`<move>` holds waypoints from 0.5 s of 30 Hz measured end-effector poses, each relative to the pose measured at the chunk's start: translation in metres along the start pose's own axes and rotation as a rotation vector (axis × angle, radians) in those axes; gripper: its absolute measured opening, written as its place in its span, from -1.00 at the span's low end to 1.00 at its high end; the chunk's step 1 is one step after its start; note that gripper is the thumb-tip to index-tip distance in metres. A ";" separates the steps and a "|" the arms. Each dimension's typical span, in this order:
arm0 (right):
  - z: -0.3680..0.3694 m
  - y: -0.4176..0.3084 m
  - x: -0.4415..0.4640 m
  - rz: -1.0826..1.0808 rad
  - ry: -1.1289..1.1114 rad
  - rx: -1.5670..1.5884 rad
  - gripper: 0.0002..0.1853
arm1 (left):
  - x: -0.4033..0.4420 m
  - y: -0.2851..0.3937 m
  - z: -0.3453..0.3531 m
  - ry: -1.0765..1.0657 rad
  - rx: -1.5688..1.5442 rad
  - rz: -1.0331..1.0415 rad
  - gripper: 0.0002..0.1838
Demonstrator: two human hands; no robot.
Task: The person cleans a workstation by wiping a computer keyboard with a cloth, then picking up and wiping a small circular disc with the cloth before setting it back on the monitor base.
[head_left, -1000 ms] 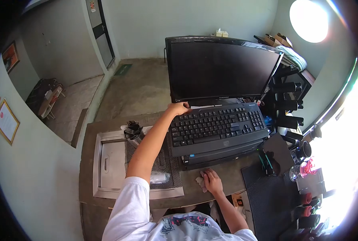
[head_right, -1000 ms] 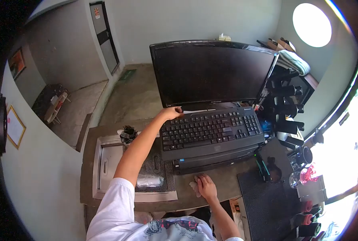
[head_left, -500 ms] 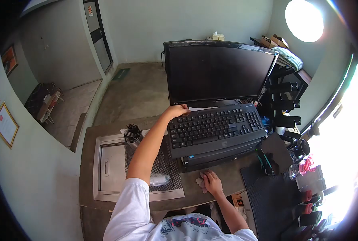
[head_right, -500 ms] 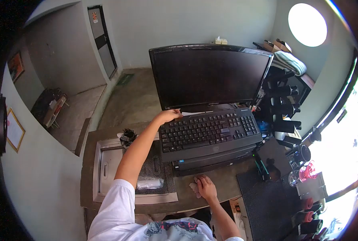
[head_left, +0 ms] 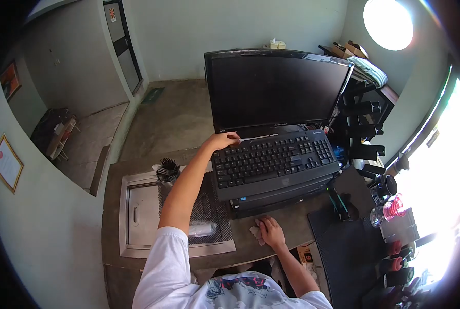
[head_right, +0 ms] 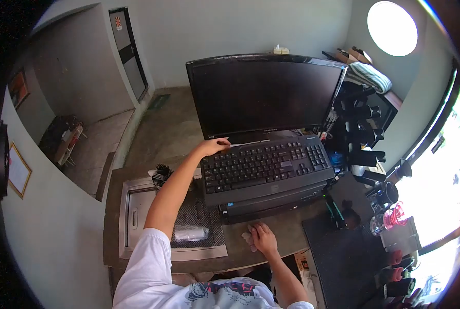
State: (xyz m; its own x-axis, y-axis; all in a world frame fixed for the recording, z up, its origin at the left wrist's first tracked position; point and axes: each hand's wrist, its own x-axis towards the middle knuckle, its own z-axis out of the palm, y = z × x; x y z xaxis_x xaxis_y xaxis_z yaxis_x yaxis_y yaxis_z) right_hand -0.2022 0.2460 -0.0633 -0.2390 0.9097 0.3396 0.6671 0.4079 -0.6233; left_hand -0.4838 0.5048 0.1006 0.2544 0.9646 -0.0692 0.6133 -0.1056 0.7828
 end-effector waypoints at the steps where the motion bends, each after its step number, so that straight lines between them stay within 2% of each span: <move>1: 0.000 0.001 0.000 -0.011 0.018 -0.008 -0.75 | -0.002 0.002 -0.002 0.004 0.031 -0.014 -0.71; 2: 0.000 0.002 0.000 -0.004 0.017 -0.007 -0.75 | -0.002 -0.001 -0.002 -0.003 0.031 -0.016 -0.71; 5: 0.003 0.004 0.000 -0.012 0.025 -0.008 -0.75 | 0.002 -0.022 -0.006 0.275 -0.026 0.201 -0.68; 6: 0.003 0.004 0.000 -0.004 0.025 -0.005 -0.75 | 0.006 -0.028 -0.007 0.267 -0.024 0.199 -0.68; 8: 0.002 0.003 0.000 -0.011 0.027 -0.001 -0.75 | 0.013 -0.033 -0.009 0.672 0.202 0.183 -0.66; 12: -0.001 0.002 0.003 -0.002 0.017 0.004 -0.75 | 0.015 -0.034 -0.007 0.678 0.226 0.029 -0.64; 15: -0.002 0.002 0.003 0.014 0.010 0.009 -0.75 | 0.015 -0.032 -0.006 0.693 0.197 0.035 -0.67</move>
State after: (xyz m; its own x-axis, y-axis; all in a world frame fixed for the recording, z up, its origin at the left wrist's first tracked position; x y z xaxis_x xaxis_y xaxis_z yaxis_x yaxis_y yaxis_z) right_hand -0.2006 0.2491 -0.0620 -0.2223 0.9145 0.3379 0.6643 0.3958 -0.6340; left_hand -0.5041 0.5245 0.0779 -0.2162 0.8844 0.4136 0.7538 -0.1181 0.6464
